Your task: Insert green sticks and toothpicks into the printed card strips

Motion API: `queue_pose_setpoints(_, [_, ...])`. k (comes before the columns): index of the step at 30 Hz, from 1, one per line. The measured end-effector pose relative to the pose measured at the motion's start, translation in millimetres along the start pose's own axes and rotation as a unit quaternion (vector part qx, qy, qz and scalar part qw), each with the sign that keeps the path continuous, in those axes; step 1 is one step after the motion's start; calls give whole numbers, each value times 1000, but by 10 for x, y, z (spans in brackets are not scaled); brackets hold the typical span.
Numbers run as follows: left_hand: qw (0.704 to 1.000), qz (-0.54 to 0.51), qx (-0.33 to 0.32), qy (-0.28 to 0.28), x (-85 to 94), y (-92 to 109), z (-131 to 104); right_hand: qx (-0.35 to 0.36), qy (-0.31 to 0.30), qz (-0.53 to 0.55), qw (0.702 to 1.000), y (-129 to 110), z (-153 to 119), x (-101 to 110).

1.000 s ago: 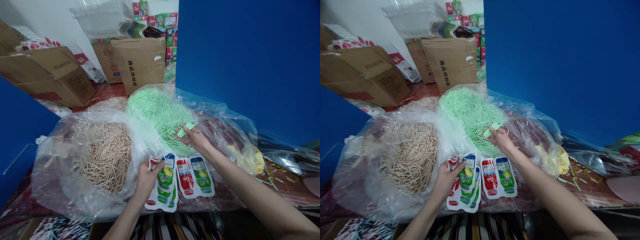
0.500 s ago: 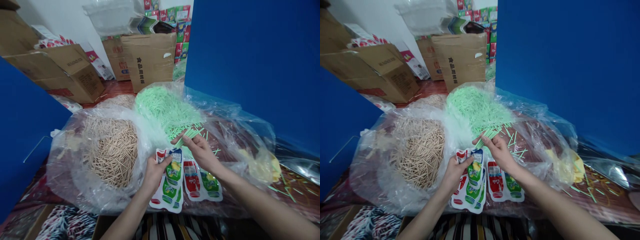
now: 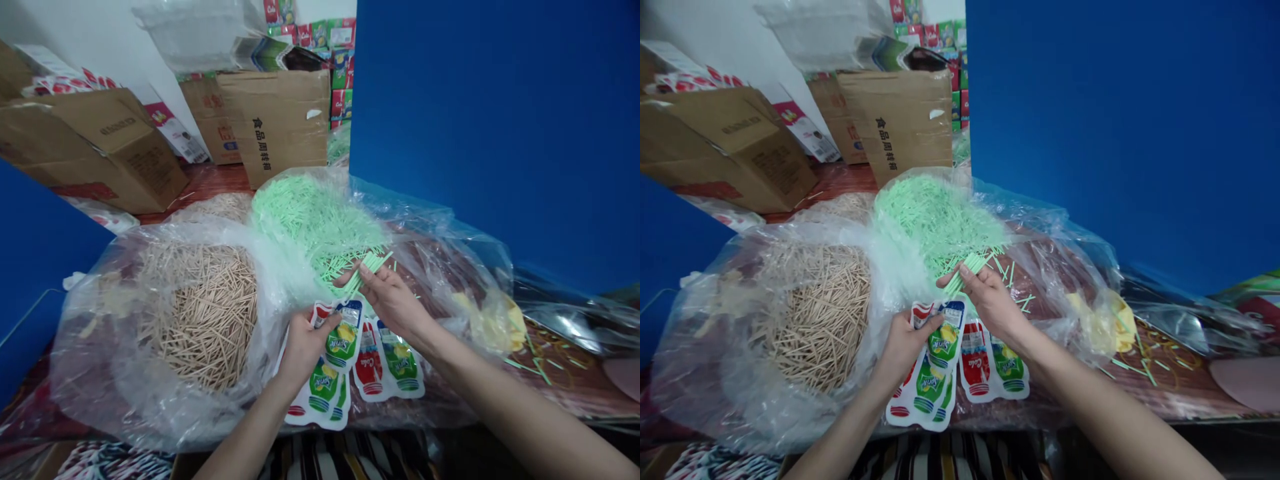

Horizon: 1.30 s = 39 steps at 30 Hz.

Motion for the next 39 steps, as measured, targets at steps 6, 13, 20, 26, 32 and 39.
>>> queue_pose_setpoints(6, [996, -62, 57, -22, -177, -60, 25, 20, 6, -20, 1000, -94, -46, 82])
queue_pose_setpoints(13, [1000, 4, -17, -1, -116, 106, 49, 50, 1, -147, 988, -136, -110, 89])
queue_pose_setpoints(20, [997, 37, -58, 25, -160, 156, 265, -2, 0, -109, 994, 9, 45, 155])
queue_pose_setpoints(26, [998, -57, -3, -4, -366, 104, 441, -12, -4, 44, 999, -49, 273, 264])
queue_pose_setpoints(32, [997, -72, 18, -2, -456, 178, 558, 45, -36, -50, 997, -222, 344, 281])
queue_pose_setpoints(39, [999, -5, -46, 20, -426, 322, 722, 158, -37, -364, 917, -473, 278, 377])
Point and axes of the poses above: each hand's wrist, its own z-axis towards the middle knuckle, its own x-axis out of the back of the hand, y = z × x, the point moved 9 cm from there along z, towards the middle knuckle, and after that the axes turned 4 degrees about z, right-handed, at the moved point
